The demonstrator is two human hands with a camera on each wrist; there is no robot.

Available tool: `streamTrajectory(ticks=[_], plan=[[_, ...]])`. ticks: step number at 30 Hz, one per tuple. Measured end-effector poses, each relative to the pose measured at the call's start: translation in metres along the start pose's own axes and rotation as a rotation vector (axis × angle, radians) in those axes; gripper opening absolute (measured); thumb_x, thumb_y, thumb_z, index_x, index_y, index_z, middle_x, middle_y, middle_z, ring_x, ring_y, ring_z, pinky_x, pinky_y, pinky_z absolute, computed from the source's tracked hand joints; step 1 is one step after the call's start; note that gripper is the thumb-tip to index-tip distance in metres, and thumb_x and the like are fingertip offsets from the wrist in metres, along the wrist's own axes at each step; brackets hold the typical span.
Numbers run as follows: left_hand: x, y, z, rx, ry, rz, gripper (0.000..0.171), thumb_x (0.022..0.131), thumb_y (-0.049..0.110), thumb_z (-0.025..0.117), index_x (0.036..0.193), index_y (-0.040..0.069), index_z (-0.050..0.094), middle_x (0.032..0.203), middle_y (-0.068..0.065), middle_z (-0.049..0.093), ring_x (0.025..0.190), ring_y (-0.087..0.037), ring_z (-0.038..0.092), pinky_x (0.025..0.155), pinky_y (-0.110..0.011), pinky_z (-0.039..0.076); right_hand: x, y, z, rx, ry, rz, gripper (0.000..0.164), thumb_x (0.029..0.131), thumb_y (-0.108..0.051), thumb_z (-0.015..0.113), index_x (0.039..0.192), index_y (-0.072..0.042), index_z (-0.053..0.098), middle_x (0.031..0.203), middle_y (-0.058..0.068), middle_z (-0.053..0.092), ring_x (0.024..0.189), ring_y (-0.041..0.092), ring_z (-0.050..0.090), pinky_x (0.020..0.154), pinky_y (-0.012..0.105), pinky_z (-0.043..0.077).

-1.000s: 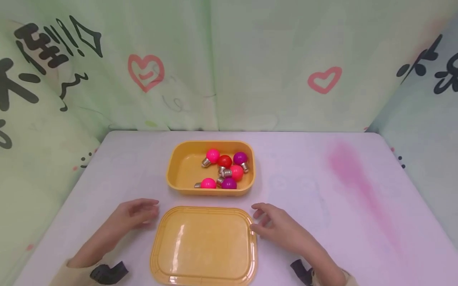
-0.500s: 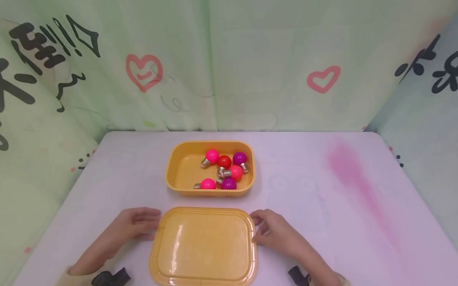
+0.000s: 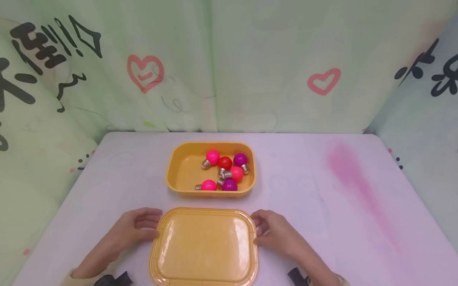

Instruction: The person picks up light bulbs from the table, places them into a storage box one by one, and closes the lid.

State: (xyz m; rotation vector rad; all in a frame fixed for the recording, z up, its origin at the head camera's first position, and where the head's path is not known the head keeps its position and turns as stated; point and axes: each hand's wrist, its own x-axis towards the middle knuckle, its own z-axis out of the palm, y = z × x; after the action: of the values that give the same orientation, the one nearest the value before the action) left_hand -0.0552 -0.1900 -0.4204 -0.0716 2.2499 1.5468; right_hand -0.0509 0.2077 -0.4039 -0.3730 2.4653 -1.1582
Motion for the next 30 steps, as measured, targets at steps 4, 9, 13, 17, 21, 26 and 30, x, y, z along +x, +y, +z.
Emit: streamTrajectory(ticks=[4,9,13,17,21,26,30], plan=[[0.001,0.001,0.002,-0.001,0.005,-0.006,0.058,0.076,0.002,0.081,0.128,-0.008,0.058,0.112,-0.015,0.070,0.097,-0.023,0.069,0.079,-0.028,0.058,0.001,0.003,-0.002,0.021,-0.001,-0.006,0.054,0.073,-0.005,0.083,0.122,0.003,0.061,0.099,0.003,0.066,0.082,0.011,0.062,0.066,0.021,0.056],[0.002,0.003,0.005,0.037,0.033,-0.035,0.055,0.073,0.001,0.080,0.125,-0.006,0.062,0.108,-0.013,0.072,0.094,-0.022,0.069,0.073,-0.029,0.060,0.001,0.006,-0.005,0.030,-0.006,-0.005,0.055,0.074,-0.010,0.085,0.122,0.003,0.062,0.099,0.002,0.068,0.083,0.009,0.064,0.068,0.021,0.056],[0.001,0.002,0.005,0.046,0.033,-0.032,0.052,0.072,-0.002,0.077,0.122,-0.007,0.064,0.106,-0.013,0.072,0.092,-0.020,0.069,0.071,-0.026,0.058,0.002,0.010,-0.006,0.050,-0.029,0.021,0.053,0.076,-0.016,0.085,0.121,0.001,0.064,0.100,0.000,0.070,0.084,0.009,0.065,0.071,0.021,0.055],[0.001,-0.002,0.004,0.025,0.014,0.005,0.050,0.071,-0.004,0.074,0.120,-0.009,0.065,0.105,-0.014,0.073,0.091,-0.019,0.069,0.069,-0.023,0.057,0.004,0.012,-0.007,0.084,-0.061,0.053,0.050,0.077,-0.019,0.084,0.119,-0.003,0.066,0.099,-0.001,0.071,0.084,0.012,0.065,0.073,0.022,0.054],[0.001,-0.004,0.004,-0.001,0.004,0.020,0.050,0.071,-0.004,0.074,0.119,-0.009,0.065,0.103,-0.014,0.073,0.089,-0.017,0.068,0.068,-0.023,0.057,0.004,0.013,-0.008,0.130,-0.084,0.043,0.047,0.078,-0.020,0.084,0.118,-0.004,0.066,0.100,0.000,0.072,0.085,0.013,0.066,0.076,0.021,0.054],[0.001,-0.002,0.002,-0.060,-0.019,0.018,0.049,0.075,-0.002,0.075,0.122,-0.009,0.063,0.105,-0.016,0.072,0.090,-0.018,0.069,0.070,-0.027,0.060,0.004,0.014,-0.011,0.186,-0.082,0.014,0.045,0.080,-0.018,0.082,0.119,-0.003,0.063,0.102,0.004,0.070,0.085,0.011,0.067,0.078,0.020,0.054],[0.002,-0.001,0.001,-0.111,-0.035,-0.001,0.046,0.080,0.003,0.076,0.122,-0.008,0.062,0.107,-0.016,0.072,0.091,-0.018,0.070,0.071,-0.030,0.061,0.004,0.015,-0.012,0.232,-0.087,0.013,0.045,0.082,-0.016,0.080,0.120,-0.002,0.061,0.104,0.008,0.069,0.086,0.013,0.067,0.078,0.021,0.055]])
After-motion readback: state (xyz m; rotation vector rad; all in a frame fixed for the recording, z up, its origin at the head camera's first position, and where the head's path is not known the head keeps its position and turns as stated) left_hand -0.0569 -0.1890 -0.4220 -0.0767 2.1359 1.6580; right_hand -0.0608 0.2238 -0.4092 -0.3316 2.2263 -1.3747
